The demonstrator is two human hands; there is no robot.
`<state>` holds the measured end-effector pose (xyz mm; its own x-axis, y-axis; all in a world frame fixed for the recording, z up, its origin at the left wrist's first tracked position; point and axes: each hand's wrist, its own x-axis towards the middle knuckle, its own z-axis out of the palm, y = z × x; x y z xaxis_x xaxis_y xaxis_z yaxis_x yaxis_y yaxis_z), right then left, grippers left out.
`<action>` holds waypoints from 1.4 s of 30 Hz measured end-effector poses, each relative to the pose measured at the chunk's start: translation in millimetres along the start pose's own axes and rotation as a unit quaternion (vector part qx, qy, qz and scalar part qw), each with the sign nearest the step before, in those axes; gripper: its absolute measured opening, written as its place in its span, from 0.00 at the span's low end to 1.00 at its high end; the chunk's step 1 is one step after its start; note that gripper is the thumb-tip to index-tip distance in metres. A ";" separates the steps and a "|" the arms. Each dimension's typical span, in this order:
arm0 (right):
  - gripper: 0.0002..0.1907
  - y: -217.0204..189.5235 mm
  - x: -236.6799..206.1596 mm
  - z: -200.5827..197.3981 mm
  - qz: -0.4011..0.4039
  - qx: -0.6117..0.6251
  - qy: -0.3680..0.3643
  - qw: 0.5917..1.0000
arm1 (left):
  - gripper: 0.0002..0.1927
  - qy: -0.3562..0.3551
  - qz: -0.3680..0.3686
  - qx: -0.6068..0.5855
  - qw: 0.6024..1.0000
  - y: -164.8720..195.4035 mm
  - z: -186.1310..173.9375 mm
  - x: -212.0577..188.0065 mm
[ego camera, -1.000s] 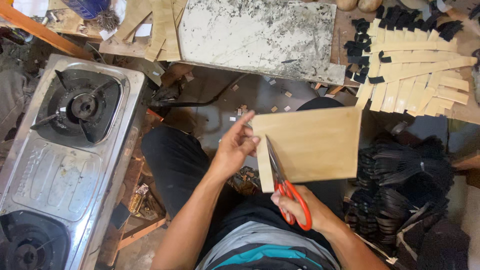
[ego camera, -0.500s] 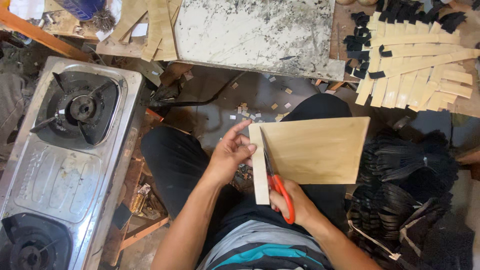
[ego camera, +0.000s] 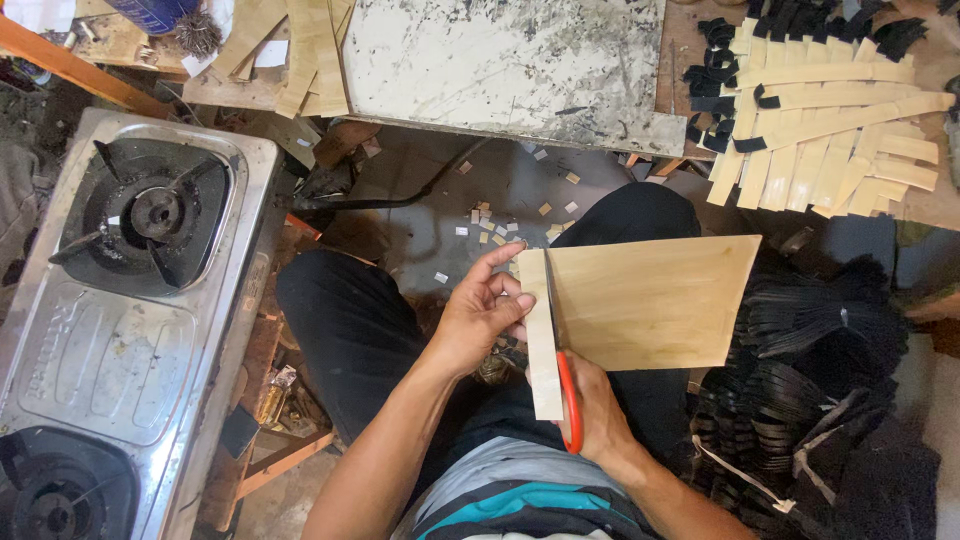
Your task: The person sits on the floor and cuts a thin wooden board into narrow strips using red-handled scissors, trimming pieces off the edge one at a time and setting the cut strips aside with the growing pile of finished strips.
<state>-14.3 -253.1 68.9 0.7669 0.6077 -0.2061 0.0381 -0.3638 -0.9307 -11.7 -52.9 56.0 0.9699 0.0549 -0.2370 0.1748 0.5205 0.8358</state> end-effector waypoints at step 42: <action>0.09 104.1 9.9 -34.8 0.078 0.229 0.131 0.961 | 0.20 0.354 0.324 0.473 0.739 185.3 -177.8 158.1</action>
<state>19.5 -309.5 -19.5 0.8771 0.3512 -0.3276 -0.3317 -0.0503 -0.9420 144.0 203.8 85.3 0.6290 0.6377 0.4446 0.0770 -0.6202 0.7807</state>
